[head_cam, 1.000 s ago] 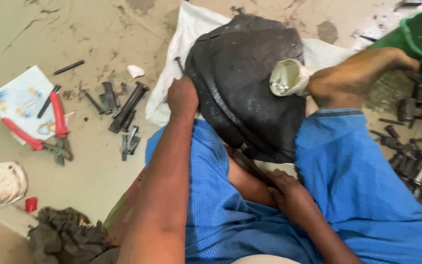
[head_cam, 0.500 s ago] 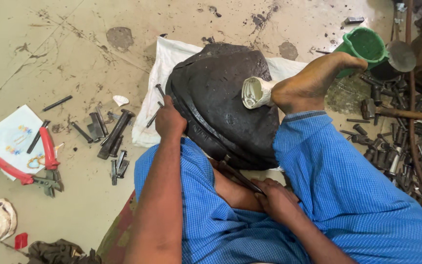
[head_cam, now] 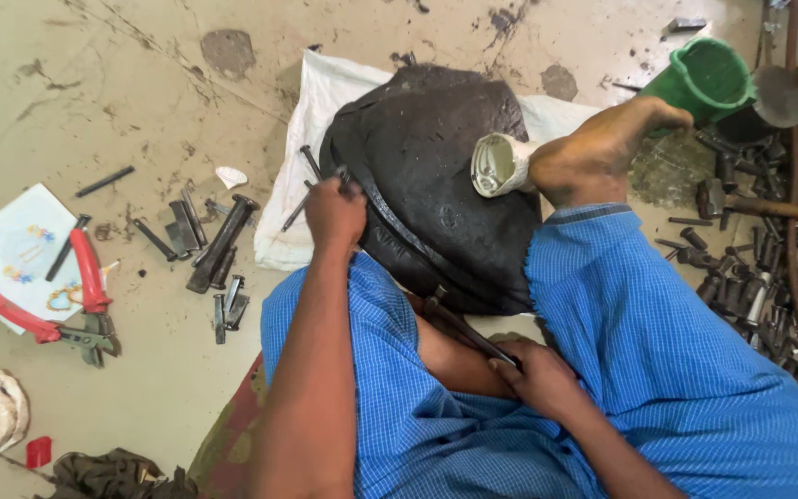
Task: The person sits on the floor and uses a hammer and chisel to chip away at the rim of a white plastic object. They repeatedly strike the object, pause to inspect the rim, and continue chipping until the clip ends.
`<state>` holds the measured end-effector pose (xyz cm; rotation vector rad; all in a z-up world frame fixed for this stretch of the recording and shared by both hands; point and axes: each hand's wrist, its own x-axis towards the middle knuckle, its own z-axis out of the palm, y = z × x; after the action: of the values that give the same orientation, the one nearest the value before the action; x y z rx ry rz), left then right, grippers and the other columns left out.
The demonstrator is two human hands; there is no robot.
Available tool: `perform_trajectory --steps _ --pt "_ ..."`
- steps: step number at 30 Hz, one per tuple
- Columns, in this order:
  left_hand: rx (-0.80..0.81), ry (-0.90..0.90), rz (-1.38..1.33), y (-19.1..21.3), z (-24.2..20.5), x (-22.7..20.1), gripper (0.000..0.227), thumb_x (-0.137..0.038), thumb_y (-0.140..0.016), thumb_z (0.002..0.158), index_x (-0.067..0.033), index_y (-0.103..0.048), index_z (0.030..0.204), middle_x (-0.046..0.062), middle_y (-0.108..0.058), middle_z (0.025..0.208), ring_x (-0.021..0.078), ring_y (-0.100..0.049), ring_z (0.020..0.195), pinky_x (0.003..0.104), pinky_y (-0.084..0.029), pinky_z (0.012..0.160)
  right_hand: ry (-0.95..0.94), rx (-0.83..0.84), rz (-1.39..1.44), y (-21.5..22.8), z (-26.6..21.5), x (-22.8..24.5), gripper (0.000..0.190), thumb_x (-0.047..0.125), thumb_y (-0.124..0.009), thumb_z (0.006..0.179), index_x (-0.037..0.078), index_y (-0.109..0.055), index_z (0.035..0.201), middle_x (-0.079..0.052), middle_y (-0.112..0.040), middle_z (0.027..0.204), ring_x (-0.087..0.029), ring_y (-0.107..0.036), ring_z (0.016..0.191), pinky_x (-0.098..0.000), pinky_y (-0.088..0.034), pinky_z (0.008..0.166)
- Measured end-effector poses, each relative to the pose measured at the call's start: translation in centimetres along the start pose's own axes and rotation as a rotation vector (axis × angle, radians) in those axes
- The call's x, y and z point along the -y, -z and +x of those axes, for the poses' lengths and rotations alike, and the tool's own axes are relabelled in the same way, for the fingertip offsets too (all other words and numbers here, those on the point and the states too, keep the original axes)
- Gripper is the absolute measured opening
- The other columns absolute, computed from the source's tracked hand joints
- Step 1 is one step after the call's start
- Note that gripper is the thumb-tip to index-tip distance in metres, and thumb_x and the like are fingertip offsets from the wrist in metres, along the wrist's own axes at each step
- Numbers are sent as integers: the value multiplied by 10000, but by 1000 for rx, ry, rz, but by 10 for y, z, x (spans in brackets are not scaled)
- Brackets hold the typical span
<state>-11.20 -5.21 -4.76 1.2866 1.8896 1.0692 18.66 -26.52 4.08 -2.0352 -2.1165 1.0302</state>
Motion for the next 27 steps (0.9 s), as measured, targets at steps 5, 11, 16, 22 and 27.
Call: perform_trajectory --steps 5,11,16,22,27 --pt "92 25 -725 -31 -14 -52 117 -148 -715 987 -57 -731 915 35 -743 790 115 -719 719 273 -582 680 -224 136 134 13 0 -2 260 223 -667 1005 -20 -737 946 -150 -708 778 -225 -672 653 -353 -550 626" --pt "0 -456 -681 -81 -16 -86 132 -134 -785 869 -82 -740 983 92 -737 960 242 -755 862 349 -592 764 -171 -358 205 66 -21 13 234 144 -633 974 35 -657 1180 -30 -678 755 -99 -619 607 -272 -498 542" --pt "110 -466 -768 -109 -7 -83 179 -153 -772 901 -51 -717 1038 133 -742 998 303 -757 920 392 -593 802 -172 -538 230 107 -8 42 440 56 -651 1026 24 -617 1463 -42 -631 762 -97 -554 586 -235 -433 518" --pt "200 -518 -710 -132 -3 -86 165 -157 -735 904 -18 -700 986 183 -722 964 357 -732 929 449 -575 802 -161 -466 -12 128 40 87 383 45 -692 991 -33 -653 1364 -56 -644 914 -103 -588 665 -264 -465 555" --pt "290 -456 -702 -139 -4 -82 117 0 -640 817 -7 -705 915 208 -707 920 397 -711 887 474 -555 767 -1 -491 -279 118 63 94 453 31 -653 1008 -23 -590 1453 -107 -649 924 -119 -641 663 -287 -509 556"
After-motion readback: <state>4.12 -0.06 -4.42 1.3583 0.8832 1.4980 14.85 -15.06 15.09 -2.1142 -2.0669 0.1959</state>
